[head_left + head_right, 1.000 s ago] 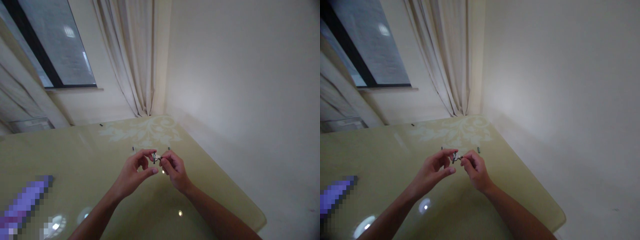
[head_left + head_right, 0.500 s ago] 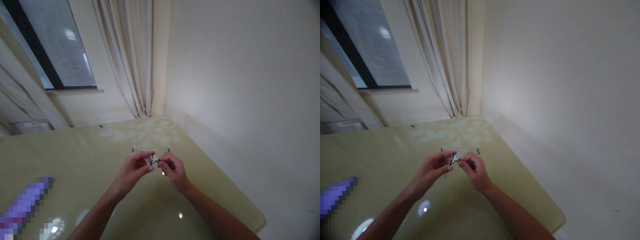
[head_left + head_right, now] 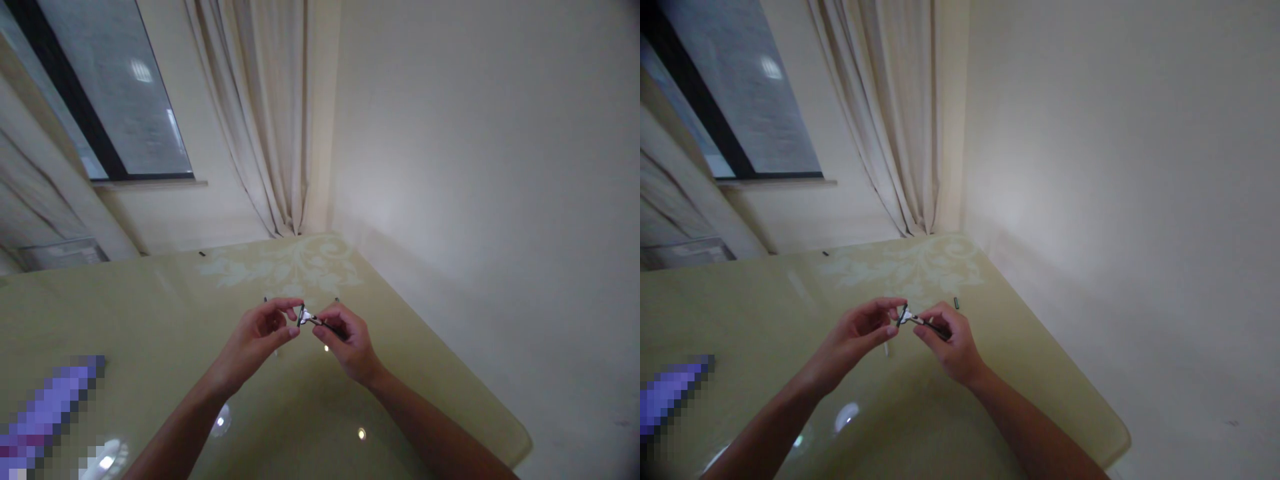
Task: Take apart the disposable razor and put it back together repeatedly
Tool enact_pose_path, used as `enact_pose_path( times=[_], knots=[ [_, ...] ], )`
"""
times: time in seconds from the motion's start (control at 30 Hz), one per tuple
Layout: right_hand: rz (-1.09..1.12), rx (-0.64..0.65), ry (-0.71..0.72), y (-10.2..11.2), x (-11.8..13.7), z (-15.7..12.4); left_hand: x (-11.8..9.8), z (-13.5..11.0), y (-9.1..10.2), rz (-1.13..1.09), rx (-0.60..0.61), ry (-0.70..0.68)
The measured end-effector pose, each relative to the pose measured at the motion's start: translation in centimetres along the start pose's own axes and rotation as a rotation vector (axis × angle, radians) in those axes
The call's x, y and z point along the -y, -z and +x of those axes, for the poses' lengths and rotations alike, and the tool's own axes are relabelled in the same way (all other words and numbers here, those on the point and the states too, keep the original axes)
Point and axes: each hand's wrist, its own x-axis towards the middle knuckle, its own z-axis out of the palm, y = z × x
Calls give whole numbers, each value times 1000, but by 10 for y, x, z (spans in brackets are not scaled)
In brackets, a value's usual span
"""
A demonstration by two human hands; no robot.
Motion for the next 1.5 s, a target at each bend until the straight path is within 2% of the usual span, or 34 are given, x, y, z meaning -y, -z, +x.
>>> enact_pose_path(
  times=[0.3,0.37,0.43,0.5,0.57,0.63,0.7,0.8,0.9,1.13,1.27,1.37,1.43,1.5],
  knots=[
    [-69,5,55,2,1,2,2,0,-3,77,8,-69],
    [-81,-67,56,8,0,7,1,1,1,91,16,-53],
    [-70,-205,37,20,-5,17,5,4,9,139,4,-21],
    [-83,-358,11,37,-13,29,14,8,20,281,-35,16],
    [-188,-455,-25,58,-24,39,29,11,31,529,-87,68],
    [-348,-477,-86,78,-37,47,48,14,37,811,-131,151],
    [-495,-464,-148,95,-50,50,65,14,37,1001,-150,259],
    [-701,-416,-219,110,-66,51,81,11,29,1104,-125,378],
    [-783,-383,-257,114,-75,50,85,7,19,1148,-74,400],
    [-898,-412,-308,104,-87,51,79,4,3,1146,-26,308],
    [-933,-429,-266,98,-83,54,75,3,-17,1019,-26,191],
    [-852,-408,-156,88,-70,52,70,6,-41,859,-63,90],
    [-661,-318,-83,76,-59,49,67,12,-58,782,-87,32],
    [-443,-185,-73,64,-51,45,64,23,-73,746,-85,-30]
  ],
)
